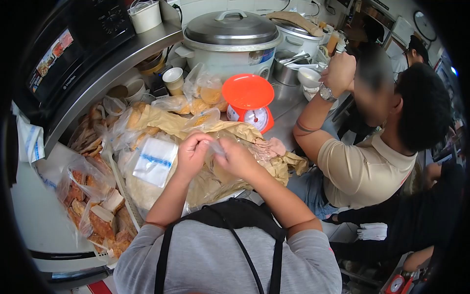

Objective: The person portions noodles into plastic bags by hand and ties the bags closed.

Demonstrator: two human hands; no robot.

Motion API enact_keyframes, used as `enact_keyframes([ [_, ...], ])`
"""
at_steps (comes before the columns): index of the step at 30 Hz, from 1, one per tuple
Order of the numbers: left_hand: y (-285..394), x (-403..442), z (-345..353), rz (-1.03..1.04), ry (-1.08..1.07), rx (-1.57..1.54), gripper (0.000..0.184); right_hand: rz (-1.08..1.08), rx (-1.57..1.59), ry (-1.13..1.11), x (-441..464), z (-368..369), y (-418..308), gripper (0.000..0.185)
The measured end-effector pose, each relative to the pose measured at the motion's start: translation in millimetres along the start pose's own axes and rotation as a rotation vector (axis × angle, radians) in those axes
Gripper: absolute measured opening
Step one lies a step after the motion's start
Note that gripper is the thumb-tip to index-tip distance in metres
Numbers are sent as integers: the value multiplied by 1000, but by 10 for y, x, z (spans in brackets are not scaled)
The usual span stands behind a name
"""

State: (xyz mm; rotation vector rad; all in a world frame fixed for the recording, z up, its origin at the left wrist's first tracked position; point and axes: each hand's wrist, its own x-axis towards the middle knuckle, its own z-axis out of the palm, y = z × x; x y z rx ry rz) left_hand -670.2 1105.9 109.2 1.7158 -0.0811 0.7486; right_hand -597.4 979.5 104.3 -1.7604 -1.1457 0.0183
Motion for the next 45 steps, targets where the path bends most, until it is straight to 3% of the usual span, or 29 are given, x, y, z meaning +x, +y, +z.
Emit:
enact_keyframes([
  [4, -282, -261, 250, 54, 46, -123, 48, 161, 19, -5, 55, 23, -113, 18],
  [7, -373, -377, 311, 48, -292, 208, 61, 303, 263, -154, 56, 111, -107, 14],
  [8, -389, -388, 352, 14, -278, 146, 49, 340, 332, -167, 75, 107, -111, 13],
  [11, -551, -374, 305, -433, -417, 58, 35, 427, 569, -188, 196, -46, -152, 14],
  [12, -585, -368, 308, -343, -460, 190, 25, 426, 665, -165, 246, -181, -181, 16],
  [15, -514, -349, 314, -451, -335, -99, 26, 308, 948, -60, 244, -463, -102, 22],
  [16, -496, -344, 304, -574, -346, -268, 26, 248, 1039, -20, 232, -535, -69, 24],
  [18, -462, -343, 281, -813, -360, -615, 26, 110, 391, -172, 164, -591, -24, 43],
  [19, -440, -346, 291, -832, -369, -666, 26, 40, 67, -240, 120, -583, -60, 52],
  [20, -413, -352, 312, -851, -379, -717, 26, 140, -147, -469, 30, -614, -141, 51],
  [23, -257, -396, 395, -839, -471, -790, 24, 260, 240, -610, -140, -277, 188, 44],
  [27, -275, -478, 381, -773, -714, -1103, 20, 545, 609, -488, -218, -229, 133, 32],
  [29, -197, -465, 381, -780, -757, -855, 14, 687, 926, -305, -285, -162, 69, 25],
  [33, -150, -429, 451, -701, -808, -742, 3, 707, 1276, -51, -262, -191, -90, 15],
  [36, -104, -425, 491, -676, -773, -776, 5, 745, 1454, 65, -179, -256, -126, 15],
  [39, -118, -456, 509, -687, -800, -769, 4, 664, 1650, 60, -155, -377, -50, 16],
  [45, 61, -521, 493, -761, -875, -578, 10, 590, 1703, 81, -174, -478, -15, 21],
])
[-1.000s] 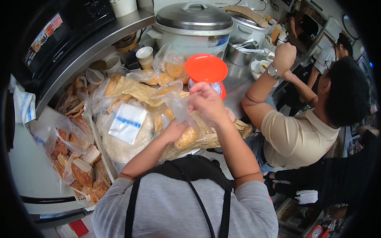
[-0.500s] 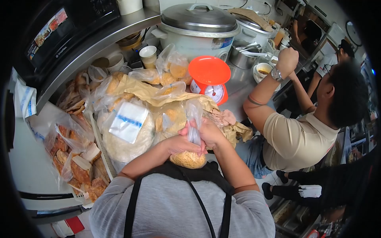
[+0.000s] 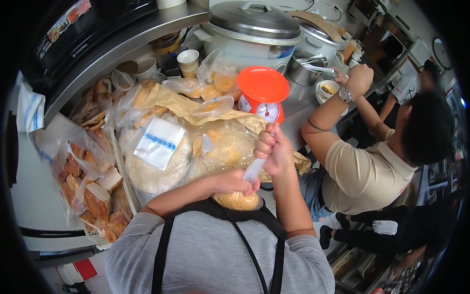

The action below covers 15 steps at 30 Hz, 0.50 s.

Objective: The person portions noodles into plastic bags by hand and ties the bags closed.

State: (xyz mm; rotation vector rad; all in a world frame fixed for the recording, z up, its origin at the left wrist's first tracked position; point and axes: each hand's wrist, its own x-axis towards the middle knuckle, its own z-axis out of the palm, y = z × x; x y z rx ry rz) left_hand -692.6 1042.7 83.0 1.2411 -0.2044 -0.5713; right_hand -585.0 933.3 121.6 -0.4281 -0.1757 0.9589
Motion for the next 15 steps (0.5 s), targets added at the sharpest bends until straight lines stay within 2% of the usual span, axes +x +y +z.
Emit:
enact_keyframes([
  [3, -93, -17, 38, -34, 46, 64, 16, -161, -172, 8, -24, 60, -104, 18],
  [4, -131, -10, 33, -39, 64, 79, 18, -333, -401, 73, -34, 110, -135, 15],
  [6, -135, 6, -35, -29, 145, 74, 21, -805, -1368, 92, -119, 288, -78, 15],
  [8, -96, 17, -72, 2, 231, 129, 22, -915, -2224, -313, -243, 567, 0, 23],
  [10, -23, 13, -86, 40, 312, 246, 21, -674, -2691, -536, -301, 491, 40, 26],
  [11, -42, 56, -218, 67, 153, 371, 22, -419, -2728, -510, -295, 257, -2, 24],
  [12, 38, 23, -266, 38, 169, 459, 22, -170, -2749, -482, -290, 125, -64, 23],
  [13, 156, -52, -302, 14, 188, 550, 21, -39, -2693, -394, -269, 181, -154, 10],
  [15, 330, -173, -383, -28, 230, 678, 20, -58, -2484, -355, -343, 199, -309, 9],
])
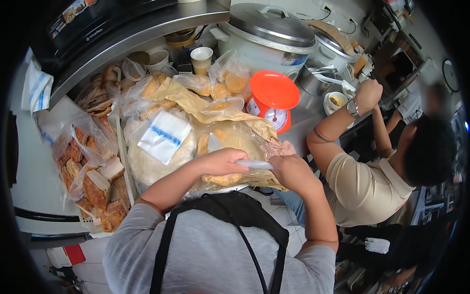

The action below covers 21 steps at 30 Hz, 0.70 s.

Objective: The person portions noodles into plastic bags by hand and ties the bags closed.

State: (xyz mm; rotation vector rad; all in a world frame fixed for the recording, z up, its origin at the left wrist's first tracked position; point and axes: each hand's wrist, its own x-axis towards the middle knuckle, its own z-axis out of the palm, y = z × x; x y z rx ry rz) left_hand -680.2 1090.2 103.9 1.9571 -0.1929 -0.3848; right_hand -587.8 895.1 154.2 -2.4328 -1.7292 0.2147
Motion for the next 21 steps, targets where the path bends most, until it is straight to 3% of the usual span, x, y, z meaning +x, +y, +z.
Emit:
enact_keyframes([
  [1, 13, -55, -33, 85, -42, -96, 20, 0, 106, 22, -43, -42, 50, 9],
  [4, 217, -210, -96, 338, -180, -248, 18, -48, 806, -93, -94, -160, 186, 14],
  [7, 616, -141, -72, 310, -65, -299, 17, -22, 1402, 230, 323, 416, 445, 16],
  [8, 570, 1, -15, 326, -25, -596, 17, -44, 1817, 266, 420, 585, 312, 15],
  [10, 298, 325, 71, 357, 64, -1175, 17, -47, 2250, 350, 641, 1029, 249, 16],
  [11, 184, 370, 51, 293, 132, -1295, 17, -24, 2269, 399, 785, 1356, 376, 18],
  [13, 167, 258, -67, 151, 272, -1529, 17, 83, 2089, 449, 904, 1316, 378, 19],
  [14, 165, 180, -98, 139, 167, -1633, 16, 166, 1887, 448, 873, 1241, 445, 18],
  [16, -5, 94, -105, 81, 173, -998, 16, 276, 1459, 534, 780, 907, 414, 20],
  [17, -88, 84, -74, 52, 172, -681, 16, 226, 1227, 502, 700, 711, 369, 20],
  [19, -176, 111, -16, -17, 246, -470, 14, 130, 764, 431, 531, 371, 300, 20],
  [21, -228, 89, -54, -72, 251, -201, 14, 34, 589, 364, 446, 270, 339, 18],
])
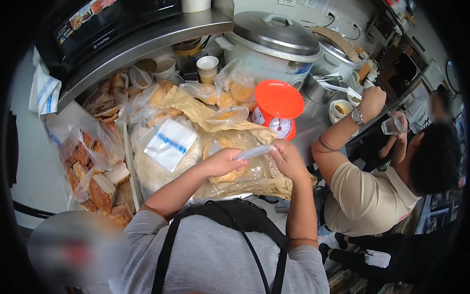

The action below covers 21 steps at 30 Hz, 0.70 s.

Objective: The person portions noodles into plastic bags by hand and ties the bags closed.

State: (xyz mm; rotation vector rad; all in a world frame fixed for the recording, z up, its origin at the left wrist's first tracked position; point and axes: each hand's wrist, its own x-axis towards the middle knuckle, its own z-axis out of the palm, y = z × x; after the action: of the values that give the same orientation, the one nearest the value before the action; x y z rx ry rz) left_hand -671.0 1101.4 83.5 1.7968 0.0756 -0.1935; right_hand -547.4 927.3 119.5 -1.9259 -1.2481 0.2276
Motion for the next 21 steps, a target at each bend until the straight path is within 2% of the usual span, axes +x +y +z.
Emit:
enact_keyframes([
  [1, 19, -30, -37, 38, 30, 105, 14, -50, -81, -46, -21, -48, 12, 18],
  [3, 123, -112, -112, 120, 93, 313, 14, 80, 107, -128, -106, -117, 86, 18],
  [4, 173, -151, -117, 191, 57, 275, 15, 145, 202, -172, -149, -135, 123, 19],
  [7, 424, -304, -90, 343, -64, 124, 15, 53, 602, -278, -209, -137, 222, 18],
  [9, 722, -328, 12, 370, -178, -21, 14, 129, 940, -134, -122, 56, 276, 19],
  [10, 750, -199, 72, 436, -29, 15, 14, 179, 1111, -55, -108, 240, 309, 20],
  [11, 751, -35, 115, 499, 118, 49, 14, 248, 1321, 147, -101, 554, 428, 21],
  [12, 663, 132, 128, 556, 377, 157, 12, 315, 1518, 363, -85, 863, 459, 22],
  [14, 391, 509, 107, 674, 904, 385, 11, 565, 1539, 152, 187, 1163, 92, 22],
  [17, -10, 558, -19, 667, 1049, 452, 11, 525, 1233, -18, 159, 997, 281, 20],
  [19, -172, 480, -103, 463, 801, 288, 10, 97, 205, 231, 156, 922, 145, 20],
  [20, -305, 515, -104, 437, 711, 102, 8, -70, -349, 353, 136, 831, 81, 20],
  [21, -220, 435, -70, 332, 601, -127, 8, -176, -308, 504, 140, 796, 12, 20],
])
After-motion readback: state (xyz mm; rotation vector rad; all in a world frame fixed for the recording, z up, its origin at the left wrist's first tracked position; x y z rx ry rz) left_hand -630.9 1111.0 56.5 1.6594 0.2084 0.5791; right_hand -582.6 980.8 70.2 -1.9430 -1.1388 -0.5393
